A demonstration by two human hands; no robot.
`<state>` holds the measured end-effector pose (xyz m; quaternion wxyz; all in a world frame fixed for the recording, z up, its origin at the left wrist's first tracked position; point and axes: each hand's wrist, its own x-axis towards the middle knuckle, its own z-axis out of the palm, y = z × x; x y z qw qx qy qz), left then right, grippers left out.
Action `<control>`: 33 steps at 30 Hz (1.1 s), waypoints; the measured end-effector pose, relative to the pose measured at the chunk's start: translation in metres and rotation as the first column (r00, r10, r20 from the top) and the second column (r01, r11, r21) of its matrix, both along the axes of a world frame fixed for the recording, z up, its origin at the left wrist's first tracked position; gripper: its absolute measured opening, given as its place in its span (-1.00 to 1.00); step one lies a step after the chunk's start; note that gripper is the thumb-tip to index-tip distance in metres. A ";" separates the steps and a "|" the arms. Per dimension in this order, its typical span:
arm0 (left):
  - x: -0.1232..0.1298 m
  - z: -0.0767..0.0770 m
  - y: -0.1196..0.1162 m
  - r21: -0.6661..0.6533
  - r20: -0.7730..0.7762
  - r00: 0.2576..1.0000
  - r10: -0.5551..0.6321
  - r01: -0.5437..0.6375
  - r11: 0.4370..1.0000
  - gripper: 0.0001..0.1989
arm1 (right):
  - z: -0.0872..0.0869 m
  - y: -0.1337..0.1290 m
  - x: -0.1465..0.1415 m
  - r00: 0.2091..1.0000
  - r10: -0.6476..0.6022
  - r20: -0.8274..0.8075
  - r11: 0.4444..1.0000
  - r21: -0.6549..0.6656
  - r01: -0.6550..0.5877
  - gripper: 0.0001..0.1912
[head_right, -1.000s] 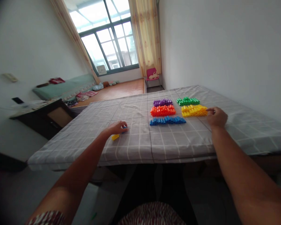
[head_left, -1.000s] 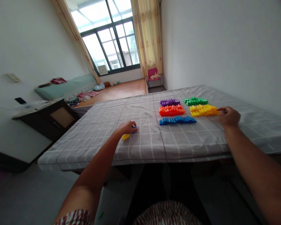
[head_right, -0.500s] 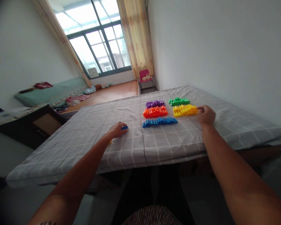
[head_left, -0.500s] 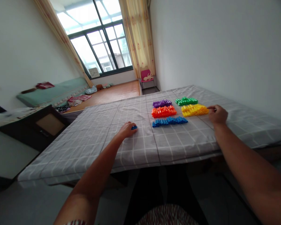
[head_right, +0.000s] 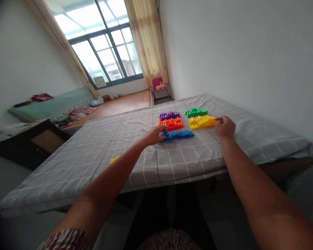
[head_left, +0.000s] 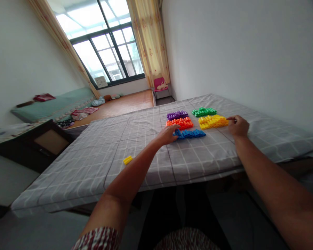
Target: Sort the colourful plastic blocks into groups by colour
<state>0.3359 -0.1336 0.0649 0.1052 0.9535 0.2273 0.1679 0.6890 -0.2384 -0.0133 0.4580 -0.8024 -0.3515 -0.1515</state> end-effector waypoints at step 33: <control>-0.221 0.007 -0.007 -0.390 -0.358 0.902 0.240 -0.378 0.839 -0.45 | -0.004 0.001 -0.001 1.000 0.018 -0.007 1.000 -0.022 -0.018 -0.71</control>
